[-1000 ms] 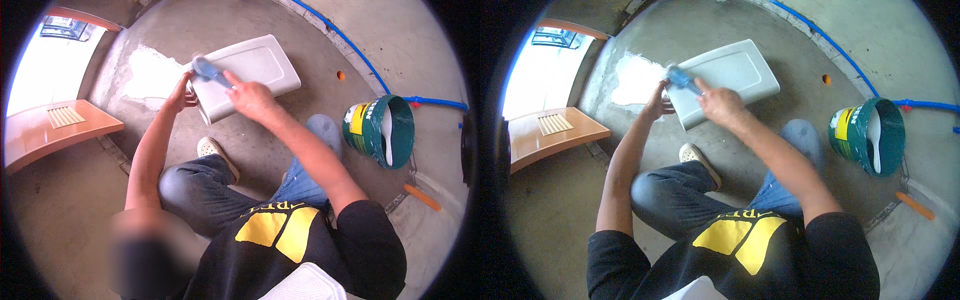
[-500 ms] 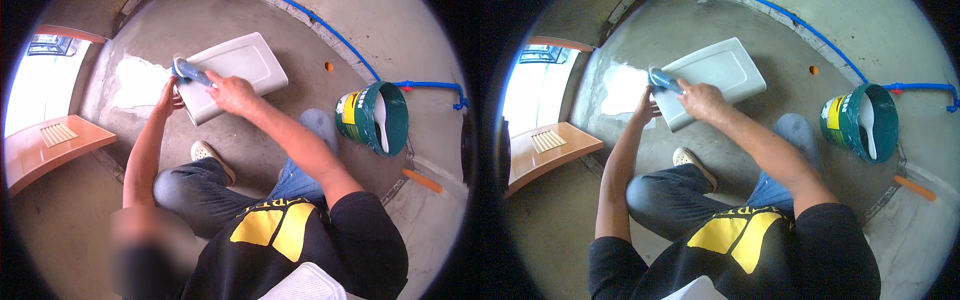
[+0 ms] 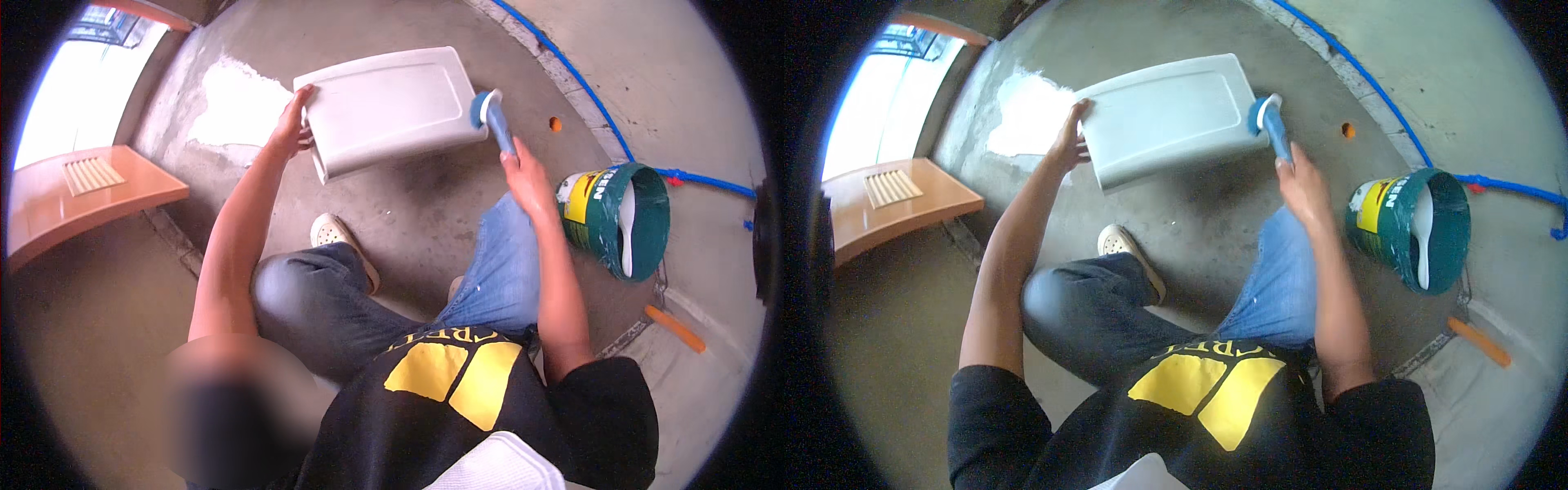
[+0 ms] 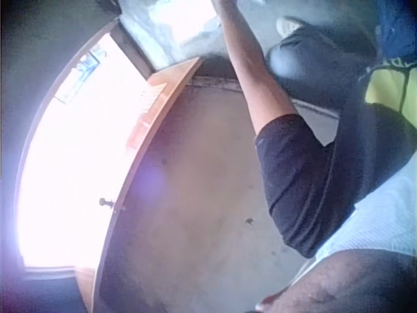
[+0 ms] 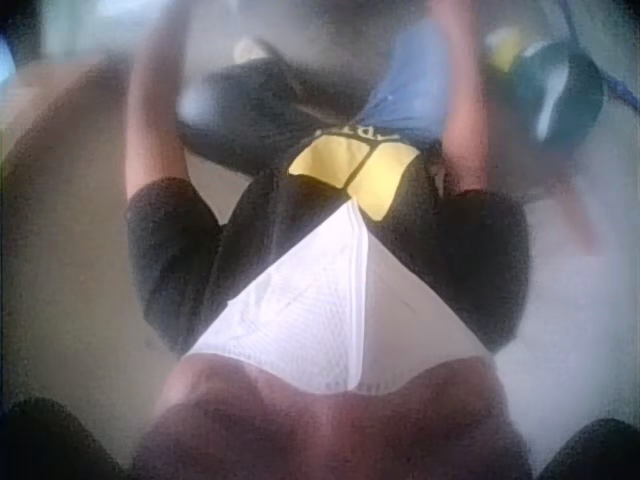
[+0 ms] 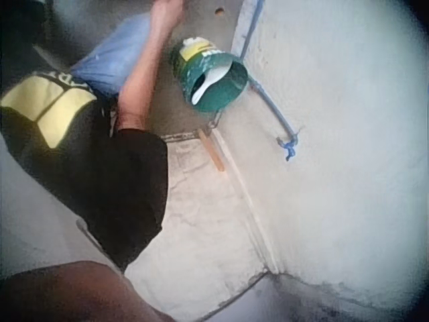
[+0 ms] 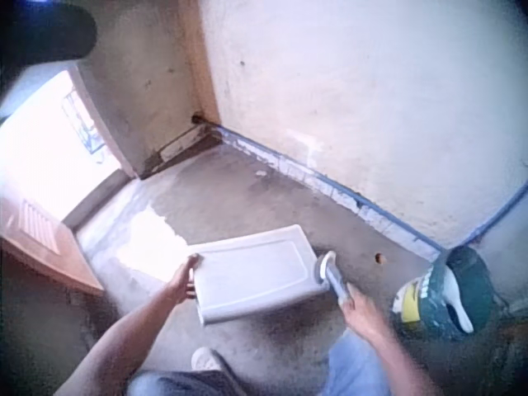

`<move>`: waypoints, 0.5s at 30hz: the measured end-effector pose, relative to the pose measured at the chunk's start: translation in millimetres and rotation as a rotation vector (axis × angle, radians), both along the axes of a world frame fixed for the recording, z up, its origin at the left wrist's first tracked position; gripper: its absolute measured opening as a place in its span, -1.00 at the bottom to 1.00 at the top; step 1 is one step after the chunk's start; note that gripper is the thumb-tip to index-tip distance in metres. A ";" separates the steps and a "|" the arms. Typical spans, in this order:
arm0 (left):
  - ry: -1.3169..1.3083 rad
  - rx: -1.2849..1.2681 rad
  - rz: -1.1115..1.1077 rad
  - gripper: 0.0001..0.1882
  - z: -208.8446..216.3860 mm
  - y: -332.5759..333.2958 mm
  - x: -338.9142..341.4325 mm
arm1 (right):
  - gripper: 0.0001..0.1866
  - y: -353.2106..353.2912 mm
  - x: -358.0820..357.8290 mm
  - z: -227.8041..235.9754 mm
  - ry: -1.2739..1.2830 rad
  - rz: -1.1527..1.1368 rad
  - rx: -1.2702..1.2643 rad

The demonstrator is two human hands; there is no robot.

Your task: Cleaning a plastic container with a brush and water.

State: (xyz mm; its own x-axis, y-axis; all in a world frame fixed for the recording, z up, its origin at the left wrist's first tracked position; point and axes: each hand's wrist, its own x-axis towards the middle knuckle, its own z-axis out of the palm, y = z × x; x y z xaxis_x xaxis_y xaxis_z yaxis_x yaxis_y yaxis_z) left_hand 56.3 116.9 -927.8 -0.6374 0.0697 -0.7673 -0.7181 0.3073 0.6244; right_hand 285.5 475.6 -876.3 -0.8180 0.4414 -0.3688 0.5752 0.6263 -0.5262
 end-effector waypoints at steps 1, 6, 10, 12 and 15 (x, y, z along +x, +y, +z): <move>-0.009 0.036 0.014 -0.07 1.3 2.1 -0.9 | -0.46 -8.9 7.2 -4.5 0.008 0.052 -0.018; 0.087 0.027 -0.113 -0.04 11.0 44.7 2.5 | -0.59 4.5 -90.4 -29.1 0.080 0.055 -0.043; 0.106 -0.022 -0.004 -0.02 12.8 28.7 7.3 | -0.55 -102.4 -105.7 4.8 0.026 0.290 -0.143; 0.102 0.015 0.062 0.00 15.2 18.5 11.6 | -0.53 -133.0 -85.0 31.7 0.039 0.405 -0.065; 0.108 -0.022 -0.008 0.02 18.6 30.0 12.8 | -0.52 -75.6 -78.8 -1.9 0.116 0.246 0.025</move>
State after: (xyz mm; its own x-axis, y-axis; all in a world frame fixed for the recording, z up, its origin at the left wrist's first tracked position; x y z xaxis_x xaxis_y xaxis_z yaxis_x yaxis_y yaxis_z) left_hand 69.1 146.9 -909.2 -0.7158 0.0594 -0.6958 -0.6445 0.3273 0.6910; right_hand 206.8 400.0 -878.1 -0.9380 0.2317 -0.2580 0.3408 0.7533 -0.5625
